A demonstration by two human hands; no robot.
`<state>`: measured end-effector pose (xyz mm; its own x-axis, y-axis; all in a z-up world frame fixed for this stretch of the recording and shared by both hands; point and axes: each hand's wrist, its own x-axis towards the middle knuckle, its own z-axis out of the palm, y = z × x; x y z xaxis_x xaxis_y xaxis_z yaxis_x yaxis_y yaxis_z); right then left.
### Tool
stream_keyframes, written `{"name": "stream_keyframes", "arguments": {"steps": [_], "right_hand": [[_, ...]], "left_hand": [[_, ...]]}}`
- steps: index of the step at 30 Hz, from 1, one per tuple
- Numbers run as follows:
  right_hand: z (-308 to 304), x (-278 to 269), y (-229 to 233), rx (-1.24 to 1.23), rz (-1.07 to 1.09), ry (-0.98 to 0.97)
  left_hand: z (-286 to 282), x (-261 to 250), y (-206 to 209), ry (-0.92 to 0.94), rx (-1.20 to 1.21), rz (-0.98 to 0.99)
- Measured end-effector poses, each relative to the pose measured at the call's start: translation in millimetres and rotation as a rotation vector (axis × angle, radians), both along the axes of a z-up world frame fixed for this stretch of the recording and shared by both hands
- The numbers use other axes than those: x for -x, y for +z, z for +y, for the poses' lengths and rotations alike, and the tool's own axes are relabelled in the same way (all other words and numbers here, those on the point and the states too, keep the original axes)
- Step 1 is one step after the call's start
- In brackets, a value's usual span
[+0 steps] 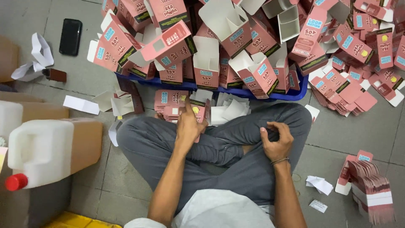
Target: Folding flat-packed cardboard boxes into their final shape and placing them in a storage bin.
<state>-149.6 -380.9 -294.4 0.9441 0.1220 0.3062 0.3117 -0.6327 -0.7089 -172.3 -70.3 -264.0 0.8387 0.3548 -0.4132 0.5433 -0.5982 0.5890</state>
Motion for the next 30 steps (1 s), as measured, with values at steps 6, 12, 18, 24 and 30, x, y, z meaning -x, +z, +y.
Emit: {"name": "stream_keyframes", "arguments": {"steps": [6, 12, 18, 24, 30], "right_hand": [[55, 24, 54, -0.243, 0.366, 0.078], [117, 45, 107, -0.543, 0.41, 0.241], [113, 39, 121, -0.603, 0.38, 0.234], [85, 40, 113, -0.699, 0.379, 0.399], [71, 48, 111, -0.601, 0.217, 0.469]], "left_hand": [[-24, 41, 82, 0.119, 0.217, -0.262], [-66, 62, 87, 0.149, 0.316, -0.608], [-75, 71, 68, -0.006, 0.706, -0.793], [-35, 68, 62, -0.215, 0.869, -0.808], [-24, 67, 93, -0.265, 0.655, -0.936]]}}
